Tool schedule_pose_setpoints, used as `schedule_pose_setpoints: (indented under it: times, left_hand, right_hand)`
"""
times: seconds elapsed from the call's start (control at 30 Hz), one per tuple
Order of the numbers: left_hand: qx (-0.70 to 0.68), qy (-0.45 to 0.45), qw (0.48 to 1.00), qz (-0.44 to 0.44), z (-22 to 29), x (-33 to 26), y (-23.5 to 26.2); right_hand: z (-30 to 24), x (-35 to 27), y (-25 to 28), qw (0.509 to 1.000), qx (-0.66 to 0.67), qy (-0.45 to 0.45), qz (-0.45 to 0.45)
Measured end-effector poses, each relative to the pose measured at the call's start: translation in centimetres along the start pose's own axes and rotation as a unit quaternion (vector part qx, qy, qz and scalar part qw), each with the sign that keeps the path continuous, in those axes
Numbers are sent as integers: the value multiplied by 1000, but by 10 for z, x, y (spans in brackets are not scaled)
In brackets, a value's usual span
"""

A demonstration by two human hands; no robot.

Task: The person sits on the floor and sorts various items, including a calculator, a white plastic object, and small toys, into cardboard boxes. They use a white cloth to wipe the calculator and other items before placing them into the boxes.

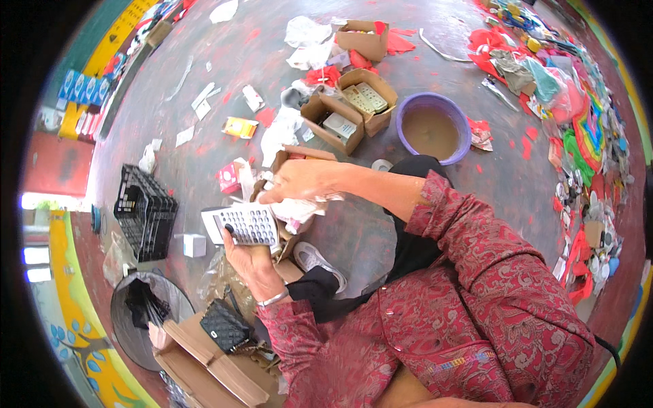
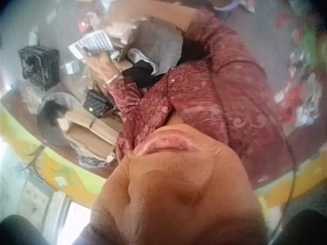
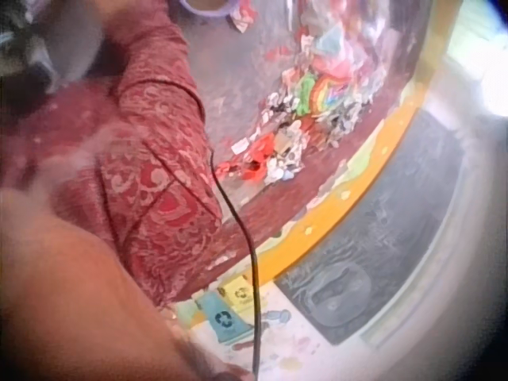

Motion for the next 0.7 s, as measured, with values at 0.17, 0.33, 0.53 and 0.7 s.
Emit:
schedule_pose_setpoints:
  times: [0.17,0.33,0.53,0.7]
  left_hand:
    - [-30,2,998,51,-7,34,10]
    - [-50,-3,999,-4,-13,11,-19]
    - [-53,34,994,-88,-23,-3,-32]
    - [43,53,993,-95,-63,-15,-28]
  right_hand:
    - [4,-11,-40,959,264,-78,-60]
    - [17,-5,-48,911,379,-152,-47]
    - [29,3,-39,869,449,-208,-20]
    - [40,8,-32,856,463,-227,28]
Point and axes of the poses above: each hand's wrist, its own x-axis towards the middle knuckle, its own y-axis out of the back of the hand, z = x × y, the point moved 9 cm from there along x, towards the middle knuckle, and after that the axes turned 15 degrees about z, right-handed, at the moved point
